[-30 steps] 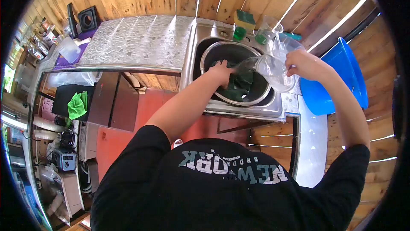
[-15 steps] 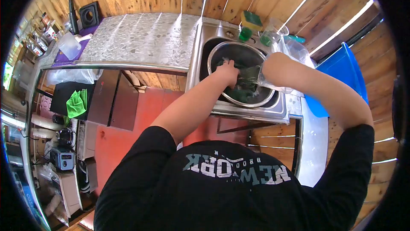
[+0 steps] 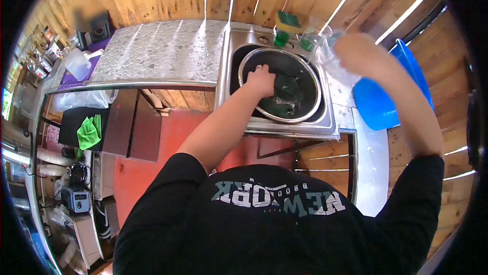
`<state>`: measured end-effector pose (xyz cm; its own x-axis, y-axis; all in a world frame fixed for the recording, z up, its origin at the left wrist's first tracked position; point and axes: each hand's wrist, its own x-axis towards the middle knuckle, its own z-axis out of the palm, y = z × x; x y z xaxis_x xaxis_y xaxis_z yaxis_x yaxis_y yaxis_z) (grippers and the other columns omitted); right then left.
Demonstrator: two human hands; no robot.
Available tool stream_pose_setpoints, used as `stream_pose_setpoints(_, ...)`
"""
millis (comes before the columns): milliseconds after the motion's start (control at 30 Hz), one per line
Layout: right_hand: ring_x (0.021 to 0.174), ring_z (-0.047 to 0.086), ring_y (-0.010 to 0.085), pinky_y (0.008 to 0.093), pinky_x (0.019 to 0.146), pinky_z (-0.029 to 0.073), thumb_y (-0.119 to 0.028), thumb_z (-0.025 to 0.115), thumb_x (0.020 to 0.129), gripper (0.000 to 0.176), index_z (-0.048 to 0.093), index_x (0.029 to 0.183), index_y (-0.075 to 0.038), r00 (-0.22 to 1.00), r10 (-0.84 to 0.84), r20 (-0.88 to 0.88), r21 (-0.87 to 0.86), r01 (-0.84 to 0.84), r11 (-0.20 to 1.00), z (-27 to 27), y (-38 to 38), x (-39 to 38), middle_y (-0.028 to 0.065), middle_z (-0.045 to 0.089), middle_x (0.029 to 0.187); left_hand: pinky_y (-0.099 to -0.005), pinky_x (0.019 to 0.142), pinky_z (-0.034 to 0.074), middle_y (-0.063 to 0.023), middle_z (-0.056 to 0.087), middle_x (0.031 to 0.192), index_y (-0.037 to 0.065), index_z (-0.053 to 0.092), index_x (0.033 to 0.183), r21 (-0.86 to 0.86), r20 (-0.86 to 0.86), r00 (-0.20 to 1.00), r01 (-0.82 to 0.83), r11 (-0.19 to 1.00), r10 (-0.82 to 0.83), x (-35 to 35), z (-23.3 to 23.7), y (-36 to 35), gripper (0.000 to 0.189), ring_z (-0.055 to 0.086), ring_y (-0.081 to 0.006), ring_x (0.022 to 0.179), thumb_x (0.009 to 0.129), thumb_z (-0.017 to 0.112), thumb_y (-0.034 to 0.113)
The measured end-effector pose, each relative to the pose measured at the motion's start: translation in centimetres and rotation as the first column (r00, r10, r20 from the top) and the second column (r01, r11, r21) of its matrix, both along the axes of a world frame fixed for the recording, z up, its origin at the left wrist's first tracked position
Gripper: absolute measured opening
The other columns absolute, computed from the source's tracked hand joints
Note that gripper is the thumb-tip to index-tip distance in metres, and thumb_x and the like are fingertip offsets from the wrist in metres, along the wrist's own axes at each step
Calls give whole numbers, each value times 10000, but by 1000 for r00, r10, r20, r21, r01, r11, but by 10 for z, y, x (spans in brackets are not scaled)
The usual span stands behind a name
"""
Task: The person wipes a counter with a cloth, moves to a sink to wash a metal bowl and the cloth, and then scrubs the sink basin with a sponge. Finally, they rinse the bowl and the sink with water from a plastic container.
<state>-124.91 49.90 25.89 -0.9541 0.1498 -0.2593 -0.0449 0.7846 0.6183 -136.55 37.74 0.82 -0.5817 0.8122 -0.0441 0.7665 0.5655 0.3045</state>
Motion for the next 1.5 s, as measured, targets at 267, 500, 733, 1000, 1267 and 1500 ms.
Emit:
stream_pose_setpoints(267,1030,544,178,308,903,414,-59,542,837,352,528,1178,29,733,-264,-627,-536,-161,829,153,208,134,114,607,1053,-438,867,473,-118,530,1122,119,643,1043,1,27,991,129,992,-129,11,16,16,414,519,-300,1091,670,702,287)
stream_pose_setpoints(500,910,590,193,306,820,464,-114,592,822,318,549,1100,34,639,-718,-275,-515,533,671,119,270,153,108,617,979,-444,837,481,-105,639,1044,113,673,1001,-256,-5,962,261,931,-272,18,9,69,399,616,-294,951,674,708,339)
stream_pose_setpoints(733,766,596,174,297,710,473,-151,578,835,191,577,940,9,651,-366,-665,-659,-279,699,41,151,124,57,589,826,-375,699,503,-137,669,890,56,694,867,-29,17,957,289,957,-288,-19,12,97,318,645,-265,843,755,608,340)
stream_pose_setpoints(1000,778,624,306,376,714,479,-195,639,778,202,647,877,-19,962,-109,-250,-733,-114,671,-103,97,56,177,649,825,-409,749,511,-138,669,923,79,700,917,-270,-52,929,339,901,-366,22,-16,94,370,647,-280,866,697,695,376)
stream_pose_setpoints(1267,722,642,230,342,590,503,-287,677,773,329,636,921,4,928,-372,-1,-956,108,272,-179,94,18,121,645,752,-335,644,488,-50,637,796,71,634,941,208,606,777,48,977,-168,-48,13,71,301,591,-161,715,795,661,334)
stream_pose_setpoints(1500,701,627,203,300,567,523,-414,784,646,920,352,1338,12,840,-467,277,-958,278,-67,-221,69,-25,163,608,931,-301,679,450,16,563,880,108,557,1012,444,840,468,-300,844,-275,-48,95,33,185,540,-118,765,913,521,260)
